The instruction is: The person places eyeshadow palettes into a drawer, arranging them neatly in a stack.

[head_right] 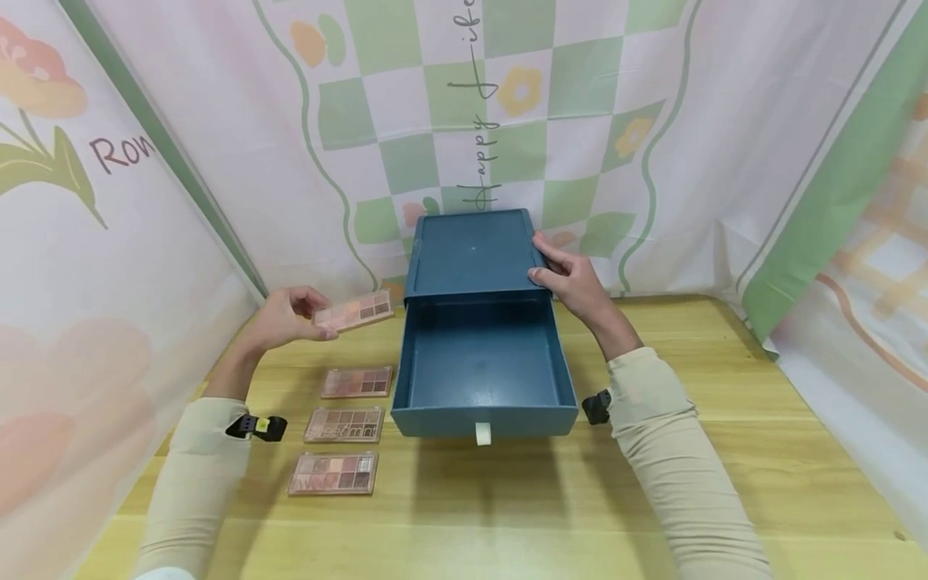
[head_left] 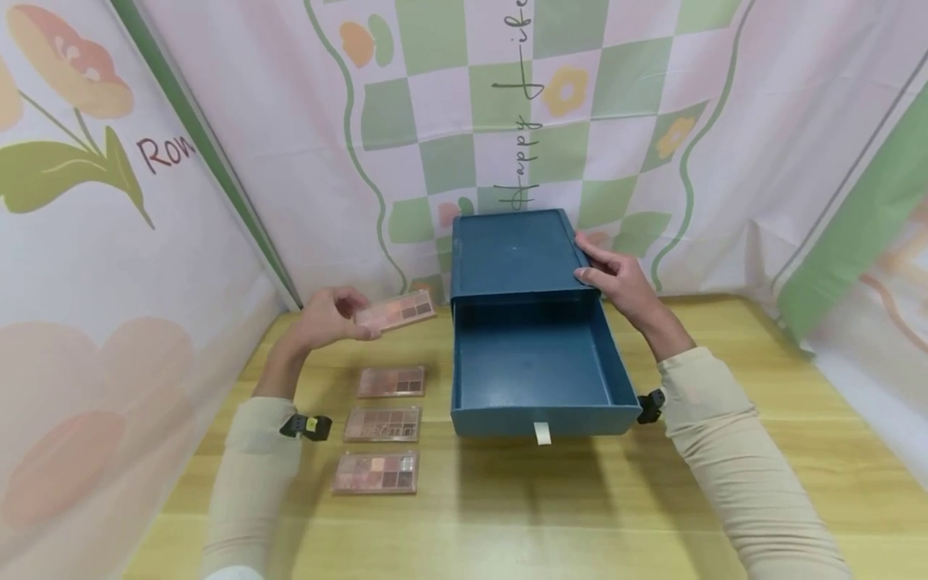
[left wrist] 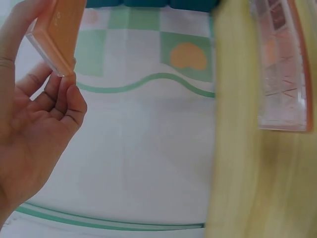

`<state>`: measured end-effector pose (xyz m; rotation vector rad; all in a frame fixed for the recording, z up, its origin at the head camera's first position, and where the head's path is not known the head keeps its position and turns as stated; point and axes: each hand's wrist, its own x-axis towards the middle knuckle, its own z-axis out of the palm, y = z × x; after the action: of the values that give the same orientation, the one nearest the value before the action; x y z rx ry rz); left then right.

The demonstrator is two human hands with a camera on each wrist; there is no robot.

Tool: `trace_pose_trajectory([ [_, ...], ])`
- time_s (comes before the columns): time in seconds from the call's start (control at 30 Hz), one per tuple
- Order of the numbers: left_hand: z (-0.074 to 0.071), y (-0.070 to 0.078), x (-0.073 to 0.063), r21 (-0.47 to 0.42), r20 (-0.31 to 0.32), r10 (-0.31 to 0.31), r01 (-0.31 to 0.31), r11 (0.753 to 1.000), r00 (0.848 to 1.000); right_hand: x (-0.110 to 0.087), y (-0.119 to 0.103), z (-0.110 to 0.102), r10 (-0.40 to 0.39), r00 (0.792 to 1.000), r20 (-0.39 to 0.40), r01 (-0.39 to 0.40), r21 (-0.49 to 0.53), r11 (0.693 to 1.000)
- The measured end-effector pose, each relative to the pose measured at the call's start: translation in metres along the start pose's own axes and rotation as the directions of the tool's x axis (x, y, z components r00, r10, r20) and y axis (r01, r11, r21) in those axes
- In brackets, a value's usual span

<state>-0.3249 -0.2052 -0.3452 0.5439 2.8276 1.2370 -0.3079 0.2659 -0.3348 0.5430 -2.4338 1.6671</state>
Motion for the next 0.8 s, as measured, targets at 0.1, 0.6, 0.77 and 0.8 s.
trace_pose_trajectory([
  [0.1, -0.006, 0.009, -0.004, -0.012, -0.003, 0.021, -0.021, 1.000, 1.000, 0.001, 0.000, 0.000, -0.004, 1.000, -0.002, 0.004, -0.007, 1.000],
  [0.6, -0.016, 0.054, -0.017, -0.031, -0.043, 0.148, -0.149, 0.988, 0.988, 0.000, -0.001, 0.001, -0.006, 1.000, -0.002, 0.006, 0.000, 1.000],
  [0.77, -0.012, 0.072, -0.021, -0.025, -0.068, 0.194, -0.196, 0.980, 0.979, 0.001, -0.001, 0.001, -0.015, 1.000, -0.003, 0.015, -0.014, 1.000],
  [0.8, -0.010, 0.076, -0.022, -0.021, -0.068, 0.203, -0.205, 0.979, 0.977, 0.001, -0.001, 0.001, -0.016, 1.000, -0.003, 0.016, -0.015, 1.000],
])
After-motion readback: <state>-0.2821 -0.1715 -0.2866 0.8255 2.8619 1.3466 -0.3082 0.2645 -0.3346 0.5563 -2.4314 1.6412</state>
